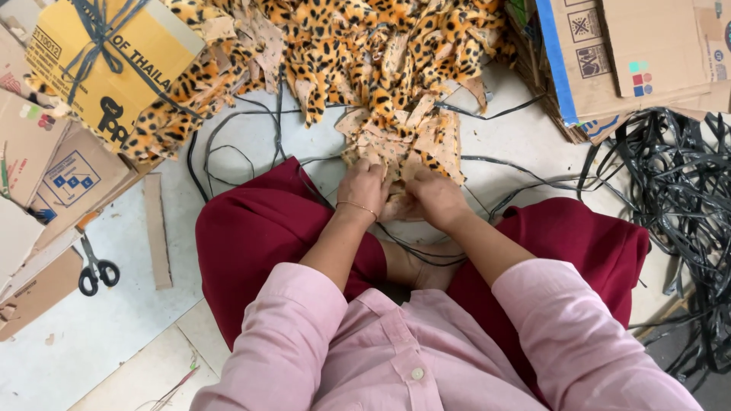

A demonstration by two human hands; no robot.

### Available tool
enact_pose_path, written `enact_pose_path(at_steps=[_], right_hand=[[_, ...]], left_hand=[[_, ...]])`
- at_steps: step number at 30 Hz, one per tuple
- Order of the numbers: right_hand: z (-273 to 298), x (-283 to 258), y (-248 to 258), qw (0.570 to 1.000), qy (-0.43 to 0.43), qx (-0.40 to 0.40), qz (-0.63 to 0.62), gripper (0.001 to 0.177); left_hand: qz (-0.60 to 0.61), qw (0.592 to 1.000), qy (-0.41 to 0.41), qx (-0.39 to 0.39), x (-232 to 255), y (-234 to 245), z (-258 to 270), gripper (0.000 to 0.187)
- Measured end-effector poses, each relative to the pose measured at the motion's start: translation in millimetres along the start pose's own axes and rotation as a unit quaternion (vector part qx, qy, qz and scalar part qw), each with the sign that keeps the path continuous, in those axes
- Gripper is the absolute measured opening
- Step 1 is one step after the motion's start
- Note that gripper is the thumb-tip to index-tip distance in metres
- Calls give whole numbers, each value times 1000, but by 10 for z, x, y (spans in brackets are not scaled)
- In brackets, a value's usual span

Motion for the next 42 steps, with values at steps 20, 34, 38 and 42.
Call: enact_pose_path(at_steps=[20, 34, 38, 42], right_hand=[[-519, 187, 230, 996, -82, 34, -8, 32], [-60, 53, 2214, 879, 94, 182, -431, 19], [225, 103, 2494, 798, 123, 167, -566, 19], [421, -27, 2594, 737, 147, 78, -655, 22]], left_hand=[[87, 971, 16, -222, 21, -349, 19, 69], [99, 993, 16, -56, 8, -15, -28, 43], [144, 989, 6, 9, 86, 286, -41, 52], [219, 970, -40, 95, 207, 622, -71, 102]])
Point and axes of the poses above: each hand's wrist, its own z-axis away from the middle knuckle, its own y-axis out of the back of the hand, x = y × z, the point moved 9 cm from there along -z, towards the middle knuckle, and after that the axes turned 10 degrees about -y, right-handed, at the moved point
